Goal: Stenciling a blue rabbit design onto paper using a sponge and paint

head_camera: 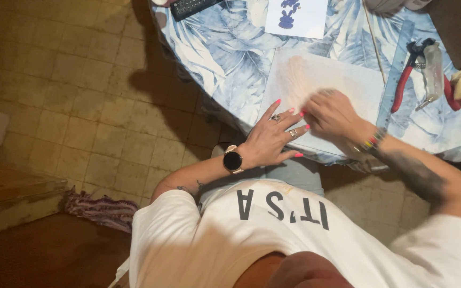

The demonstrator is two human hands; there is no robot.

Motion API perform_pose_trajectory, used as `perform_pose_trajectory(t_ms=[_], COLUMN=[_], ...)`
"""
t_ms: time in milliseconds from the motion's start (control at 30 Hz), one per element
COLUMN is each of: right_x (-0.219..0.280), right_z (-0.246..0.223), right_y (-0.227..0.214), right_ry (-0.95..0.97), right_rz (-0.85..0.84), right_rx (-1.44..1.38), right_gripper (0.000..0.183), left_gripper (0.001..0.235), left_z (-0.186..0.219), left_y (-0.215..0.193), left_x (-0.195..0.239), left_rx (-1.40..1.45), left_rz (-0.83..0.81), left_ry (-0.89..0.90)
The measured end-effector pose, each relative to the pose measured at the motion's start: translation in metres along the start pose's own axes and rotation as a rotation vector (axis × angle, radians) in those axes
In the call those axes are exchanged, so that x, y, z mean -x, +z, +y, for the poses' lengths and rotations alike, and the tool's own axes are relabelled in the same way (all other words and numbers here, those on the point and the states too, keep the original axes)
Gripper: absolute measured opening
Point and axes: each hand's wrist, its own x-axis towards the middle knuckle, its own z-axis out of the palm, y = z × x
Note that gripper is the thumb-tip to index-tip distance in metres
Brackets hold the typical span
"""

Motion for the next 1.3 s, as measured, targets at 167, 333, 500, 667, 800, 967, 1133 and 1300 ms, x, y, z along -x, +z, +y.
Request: perform_pose_trajectory(t_ms=[167,333,500,667,800,967,1133,1300], right_x=[-0.046,-0.001,0.064,0.022,-0.034,-0.038,0.031,0.049], right_z=[0.021,-0.005,-0.011,-0.009,0.011,0.015,-0.001,0.022], right_y=[0.023,-0.001,-0.018,-0.015,0.012,0.02,-0.025,-0.069], right_ry=[-0.022,0.023,0.088,0.056,-0.031,-0.017,-0.119,0.02], right_rz=[0.106,-0.019,-0.163,-0.117,0.047,0.099,-0.288,-0.866], right_rx=[0.16,-0.021,0.031,0.029,0.092,0.164,0.051,0.269], right_gripper=[0.028,0.006,0.022,0.027,0.015,0.033,0.013,0.014], left_gripper=[0.054,0.056,0.058,0.059,0.059,0.058,0.061,0.061], left_z=[0.004,0.003,0.003,0.0,0.001,0.002,0.001,0.001], left_y=[-0.001,0.001,0.002,0.004,0.003,0.004,0.004,0.0], left_x=[-0.001,0.0,0.0,0.002,0.003,0.002,0.003,-0.001], left_rx=[-0.032,-0.012,-0.014,-0.042,-0.045,-0.041,-0.049,-0.071], left_rz=[-0.029,-0.006,0.021,0.023,0.014,0.014,-0.011,-0.051], left_ry=[-0.028,-0.024,-0.006,0.008,0.009,0.003,0.001,0.028])
